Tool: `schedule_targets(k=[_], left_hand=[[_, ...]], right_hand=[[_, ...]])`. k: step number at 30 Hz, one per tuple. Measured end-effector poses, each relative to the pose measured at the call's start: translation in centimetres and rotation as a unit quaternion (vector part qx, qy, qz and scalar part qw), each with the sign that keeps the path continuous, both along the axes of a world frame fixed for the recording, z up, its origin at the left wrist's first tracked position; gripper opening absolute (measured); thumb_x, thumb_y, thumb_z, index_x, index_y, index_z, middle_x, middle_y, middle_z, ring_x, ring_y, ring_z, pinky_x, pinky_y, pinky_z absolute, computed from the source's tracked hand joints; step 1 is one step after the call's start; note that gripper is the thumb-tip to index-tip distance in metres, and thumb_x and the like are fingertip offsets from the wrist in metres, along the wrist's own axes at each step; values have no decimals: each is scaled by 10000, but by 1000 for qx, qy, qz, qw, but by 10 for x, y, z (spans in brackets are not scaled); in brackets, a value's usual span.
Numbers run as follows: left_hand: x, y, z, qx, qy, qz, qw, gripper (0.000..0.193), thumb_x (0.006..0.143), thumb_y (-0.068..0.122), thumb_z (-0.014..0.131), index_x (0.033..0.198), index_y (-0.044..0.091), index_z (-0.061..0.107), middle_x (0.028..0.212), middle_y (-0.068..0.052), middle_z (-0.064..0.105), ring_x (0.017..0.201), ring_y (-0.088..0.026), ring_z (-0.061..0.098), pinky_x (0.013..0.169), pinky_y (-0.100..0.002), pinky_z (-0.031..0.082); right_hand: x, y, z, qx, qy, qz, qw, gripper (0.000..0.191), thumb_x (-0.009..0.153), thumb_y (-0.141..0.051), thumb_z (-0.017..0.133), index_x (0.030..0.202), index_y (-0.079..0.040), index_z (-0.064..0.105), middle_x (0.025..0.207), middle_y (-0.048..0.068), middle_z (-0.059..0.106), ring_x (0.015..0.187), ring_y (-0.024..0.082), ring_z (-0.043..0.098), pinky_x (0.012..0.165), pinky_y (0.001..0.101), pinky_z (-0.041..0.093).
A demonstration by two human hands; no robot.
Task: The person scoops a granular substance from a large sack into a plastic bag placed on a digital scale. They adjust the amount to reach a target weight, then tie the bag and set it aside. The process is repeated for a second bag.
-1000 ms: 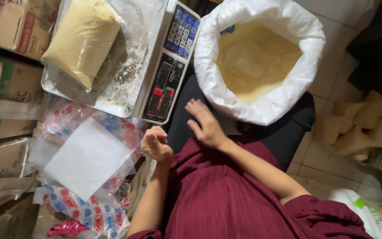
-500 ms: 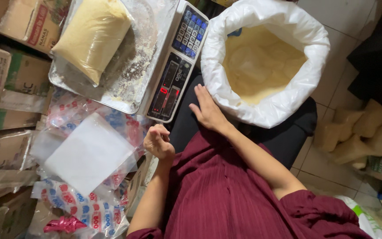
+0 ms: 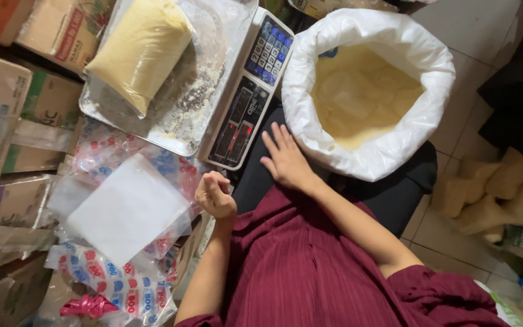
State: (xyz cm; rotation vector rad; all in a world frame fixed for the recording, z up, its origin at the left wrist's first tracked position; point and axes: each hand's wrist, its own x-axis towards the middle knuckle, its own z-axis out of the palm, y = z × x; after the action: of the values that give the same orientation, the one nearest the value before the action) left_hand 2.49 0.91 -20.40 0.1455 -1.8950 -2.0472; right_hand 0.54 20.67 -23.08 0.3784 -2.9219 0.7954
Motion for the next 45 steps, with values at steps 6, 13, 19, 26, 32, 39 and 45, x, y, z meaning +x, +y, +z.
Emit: schedule_targets(k=[6, 13, 19, 26, 32, 39, 45], left_hand=[[-5, -9, 3, -32, -18, 19, 999, 492, 1130, 280, 434, 709, 45, 530, 607, 15, 451, 536, -61, 379, 520, -242, 268], [-5, -5, -3, -6, -47, 49, 998, 389, 1116, 241, 462, 795, 44, 563, 644, 17, 463, 560, -59, 389, 532, -227, 274], [-38, 34, 4, 36, 29, 53, 998, 122, 1114, 157, 510, 1160, 46, 485, 887, -16, 509, 771, -86, 486, 696, -218, 405], [-73, 65, 23, -13, 71, 79, 994, 216, 1074, 114, 598, 1216, 35, 455, 987, -36, 531, 835, -95, 511, 737, -227, 420], [-108, 47, 55, -149, 59, 128, 979, 310, 1005, 83, 688, 1246, 35, 499, 1066, -110, 540, 948, -198, 530, 870, -327, 453], [-183, -48, 78, -502, 20, 124, 856, 881, 682, 209, 903, 1389, 42, 404, 1378, -291, 432, 1305, -472, 414, 1089, -535, 311], [-238, -105, 28, -242, -129, 126, 954, 934, 852, 364, 860, 1440, -42, 260, 1407, -310, 422, 1326, -411, 450, 1120, -475, 349]], right_hand=[[22, -14, 35, -23, -197, 297, 934, 470, 887, -327, 706, 1315, -137, 673, 1484, 120, 579, 1394, 315, 470, 1093, 666, 162], [17, -9, 61, -433, -163, 66, 884, 183, 961, -71, 681, 1137, -35, 717, 1022, 98, 754, 950, 149, 720, 851, 297, 569], [47, -37, 99, -359, 80, 154, 917, 216, 854, -33, 788, 1048, -71, 699, 998, 82, 670, 889, 253, 666, 788, 351, 557], [66, -55, 136, -226, 122, 159, 953, 174, 860, -95, 786, 986, -120, 669, 1107, 43, 639, 1044, 255, 636, 965, 396, 481], [60, -60, 149, -287, 9, 302, 909, 178, 846, -64, 770, 992, -123, 685, 1078, 22, 677, 1011, 214, 658, 905, 397, 425], [-43, -56, 118, -428, -31, 54, 902, 232, 939, 16, 690, 1161, -46, 709, 1193, 80, 739, 1013, 144, 739, 836, 288, 550], [-205, -61, 94, -494, -136, 19, 859, 501, 972, -140, 700, 1435, -55, 529, 1336, 125, 663, 1096, 188, 629, 922, 316, 552]])
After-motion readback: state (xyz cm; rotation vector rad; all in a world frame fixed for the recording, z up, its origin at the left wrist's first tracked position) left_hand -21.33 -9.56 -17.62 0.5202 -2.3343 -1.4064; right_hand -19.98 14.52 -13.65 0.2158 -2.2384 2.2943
